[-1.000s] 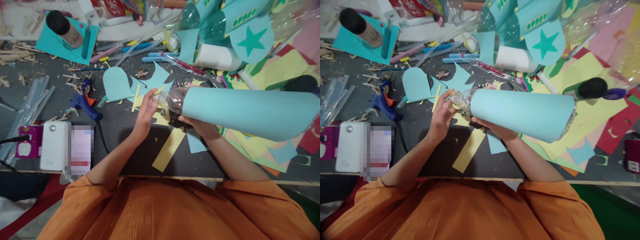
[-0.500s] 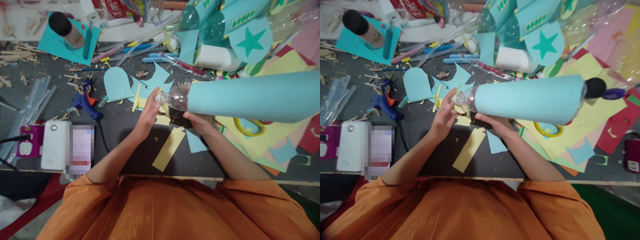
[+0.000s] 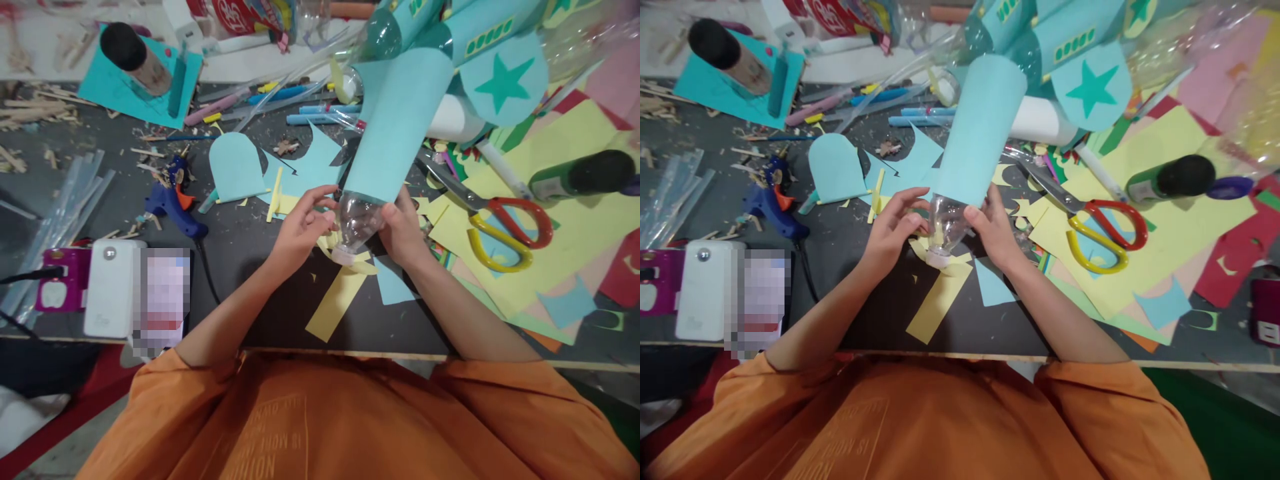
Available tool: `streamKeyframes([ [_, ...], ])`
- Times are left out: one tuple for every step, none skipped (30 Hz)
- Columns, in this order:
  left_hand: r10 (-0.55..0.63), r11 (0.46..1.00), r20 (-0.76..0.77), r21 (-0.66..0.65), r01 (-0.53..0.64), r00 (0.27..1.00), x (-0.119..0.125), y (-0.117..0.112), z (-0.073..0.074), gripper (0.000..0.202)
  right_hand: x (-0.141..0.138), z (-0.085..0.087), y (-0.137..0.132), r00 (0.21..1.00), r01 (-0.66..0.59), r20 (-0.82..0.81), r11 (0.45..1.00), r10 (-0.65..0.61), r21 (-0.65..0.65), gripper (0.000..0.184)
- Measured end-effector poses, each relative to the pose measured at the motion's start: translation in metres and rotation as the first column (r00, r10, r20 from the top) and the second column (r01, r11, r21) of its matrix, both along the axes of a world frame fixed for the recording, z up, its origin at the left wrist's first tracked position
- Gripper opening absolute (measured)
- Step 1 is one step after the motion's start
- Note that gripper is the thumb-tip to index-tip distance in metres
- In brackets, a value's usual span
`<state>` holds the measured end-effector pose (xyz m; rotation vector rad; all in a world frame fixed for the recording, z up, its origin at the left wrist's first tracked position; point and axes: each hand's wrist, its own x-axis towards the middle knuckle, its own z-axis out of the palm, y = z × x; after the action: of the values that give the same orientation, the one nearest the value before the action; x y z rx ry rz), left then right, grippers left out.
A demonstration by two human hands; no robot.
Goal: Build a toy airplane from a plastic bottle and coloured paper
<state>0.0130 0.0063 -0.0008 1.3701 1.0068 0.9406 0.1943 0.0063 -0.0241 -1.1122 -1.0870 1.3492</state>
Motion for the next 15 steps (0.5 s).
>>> streamKeyframes([
  [-0.018,1.0,-0.023,0.004,0.018,1.0,0.0,-0.001,-0.001,0.048,0.001,-0.001,0.0,1.0,-0.018,0.013,1.0,0.018,-0.011,0.052],
  [-0.031,0.999,-0.044,0.007,0.032,0.999,0.001,-0.002,-0.002,0.053,0.001,-0.001,0.0,0.999,-0.034,0.021,0.999,0.035,-0.023,0.052],
  [-0.044,0.999,-0.06,0.011,0.045,0.997,0.001,-0.002,-0.002,0.058,0.001,-0.001,-0.001,0.999,-0.045,0.029,0.999,0.046,-0.03,0.05],
  [-0.054,0.998,-0.071,0.019,0.055,0.996,0.001,-0.003,-0.003,0.062,0.001,0.0,-0.001,0.998,-0.052,0.044,0.998,0.053,-0.032,0.049],
  [-0.061,0.998,-0.081,0.029,0.063,0.995,0.001,-0.003,-0.004,0.066,0.0,0.001,-0.001,0.996,-0.054,0.069,0.998,0.056,-0.029,0.048],
  [-0.066,0.997,-0.09,0.042,0.07,0.994,0.001,-0.003,-0.004,0.068,0.0,0.003,-0.002,0.993,-0.053,0.103,0.998,0.055,-0.026,0.048],
  [-0.064,0.996,-0.101,0.058,0.07,0.993,0.0,-0.002,-0.005,0.068,-0.001,0.005,-0.002,0.988,-0.051,0.142,0.998,0.054,-0.023,0.049],
  [-0.058,0.995,-0.114,0.075,0.067,0.992,0.0,-0.002,-0.006,0.068,-0.001,0.007,-0.002,0.982,-0.051,0.179,0.998,0.054,-0.02,0.052],
  [-0.05,0.994,-0.13,0.089,0.062,0.99,-0.001,-0.001,-0.007,0.067,-0.002,0.009,-0.003,0.976,-0.053,0.21,0.998,0.055,-0.017,0.055],
  [-0.044,0.993,-0.145,0.099,0.058,0.988,-0.002,0.0,-0.007,0.067,-0.002,0.011,-0.003,0.971,-0.058,0.23,0.998,0.06,-0.015,0.058],
  [-0.041,0.993,-0.158,0.103,0.057,0.987,-0.002,0.001,-0.008,0.069,-0.002,0.013,-0.003,0.968,-0.063,0.241,0.998,0.064,-0.013,0.06],
  [-0.04,0.993,-0.166,0.103,0.058,0.985,-0.003,0.002,-0.009,0.071,-0.002,0.014,-0.003,0.967,-0.072,0.243,0.997,0.072,-0.01,0.061],
  [-0.042,0.993,-0.17,0.099,0.059,0.985,-0.003,0.003,-0.009,0.073,-0.002,0.014,-0.003,0.968,-0.083,0.237,0.997,0.083,-0.01,0.06],
  [-0.043,0.994,-0.169,0.096,0.06,0.985,-0.004,0.004,-0.009,0.075,-0.001,0.013,-0.002,0.97,-0.093,0.223,0.996,0.094,-0.014,0.058],
  [-0.04,0.994,-0.165,0.092,0.056,0.986,-0.004,0.005,-0.008,0.075,-0.001,0.012,-0.002,0.972,-0.105,0.21,0.994,0.107,-0.02,0.055],
])
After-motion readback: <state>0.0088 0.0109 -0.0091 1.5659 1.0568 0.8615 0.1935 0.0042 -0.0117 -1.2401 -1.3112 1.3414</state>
